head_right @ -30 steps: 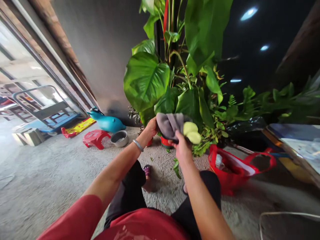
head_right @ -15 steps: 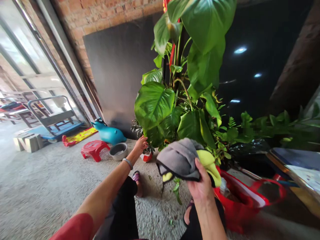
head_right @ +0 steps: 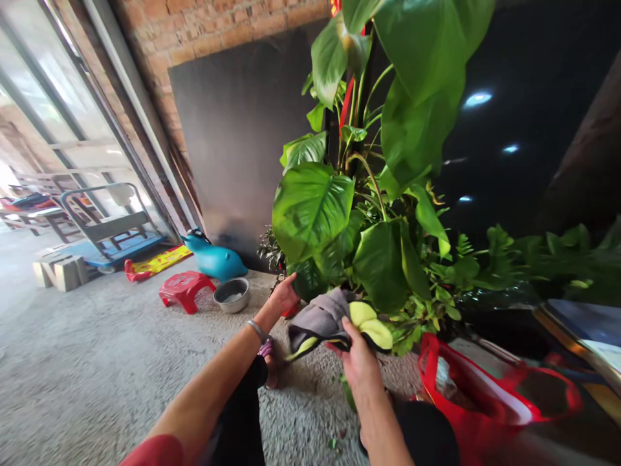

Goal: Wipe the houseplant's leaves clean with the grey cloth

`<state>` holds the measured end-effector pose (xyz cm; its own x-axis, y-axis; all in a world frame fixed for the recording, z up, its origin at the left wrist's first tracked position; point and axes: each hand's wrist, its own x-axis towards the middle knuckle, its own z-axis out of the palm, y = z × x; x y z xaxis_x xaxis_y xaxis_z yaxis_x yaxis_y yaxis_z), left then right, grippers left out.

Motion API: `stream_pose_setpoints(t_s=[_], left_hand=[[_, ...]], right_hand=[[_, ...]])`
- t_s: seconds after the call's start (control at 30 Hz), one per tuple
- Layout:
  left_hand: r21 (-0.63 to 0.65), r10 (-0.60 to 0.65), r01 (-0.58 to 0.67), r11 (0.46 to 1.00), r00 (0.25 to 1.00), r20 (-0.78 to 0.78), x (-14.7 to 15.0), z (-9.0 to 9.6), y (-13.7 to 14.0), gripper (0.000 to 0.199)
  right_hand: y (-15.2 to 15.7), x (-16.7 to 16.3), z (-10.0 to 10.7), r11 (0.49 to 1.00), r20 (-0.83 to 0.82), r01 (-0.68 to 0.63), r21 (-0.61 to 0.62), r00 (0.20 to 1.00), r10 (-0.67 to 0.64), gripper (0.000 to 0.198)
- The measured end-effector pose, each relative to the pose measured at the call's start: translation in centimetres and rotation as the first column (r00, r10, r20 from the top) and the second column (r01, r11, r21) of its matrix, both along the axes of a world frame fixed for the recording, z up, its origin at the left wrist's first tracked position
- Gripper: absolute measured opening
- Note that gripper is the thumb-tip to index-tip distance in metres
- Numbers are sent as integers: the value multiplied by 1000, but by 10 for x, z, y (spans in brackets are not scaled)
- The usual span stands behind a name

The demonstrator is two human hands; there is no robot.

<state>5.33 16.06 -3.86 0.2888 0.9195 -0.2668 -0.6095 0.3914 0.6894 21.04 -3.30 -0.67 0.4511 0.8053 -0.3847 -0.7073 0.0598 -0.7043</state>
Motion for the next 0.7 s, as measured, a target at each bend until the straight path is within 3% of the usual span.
stream_pose_setpoints(t_s=[0.07, 0.13, 0.17, 0.23, 0.27, 0.33, 0.47, 0.53, 0.6, 0.7], left_hand=[[-47, 19, -21, 999, 999, -32, 4, 7, -5, 20], [-69, 33, -37, 997, 998, -58, 10, 16, -13, 23], [-69, 36, -40, 997, 997, -63, 14, 19, -17, 25], [-49, 37, -40, 998, 997, -64, 19, 24, -22, 25], [-35, 41, -44, 998, 997, -62, 21, 25, -24, 24], [-5, 57, -58, 998, 996, -66, 20, 24, -24, 20], [7, 5, -4, 1000, 996, -88, 7, 17, -18, 23], [-5, 0, -1, 1000, 997, -77, 2, 15, -15, 20], [-22, 38, -39, 999, 998, -55, 0, 15, -14, 20], [-47, 56, -58, 997, 997, -43, 5, 17, -18, 24]], right_hand=[[13, 10, 27, 985, 54, 73, 159, 995, -83, 47], [46, 12, 62, 939, 75, 135, 316, 983, -166, 44], [64, 10, 76, 926, 75, 166, 339, 976, -203, 42], [92, 0, 89, 946, 71, 180, 270, 976, -206, 39], [98, -8, 86, 967, 67, 154, 204, 983, -171, 38], [88, -23, 60, 996, 45, 56, 71, 997, -59, 38], [12, -35, -18, 995, -19, -55, -88, 998, 54, 43], [-20, -25, -35, 990, -51, -65, -129, 997, 59, 49], [-30, -8, -27, 996, -16, -9, -89, 1000, 7, 53], [0, 15, 16, 976, 117, 143, 166, 980, -163, 56]])
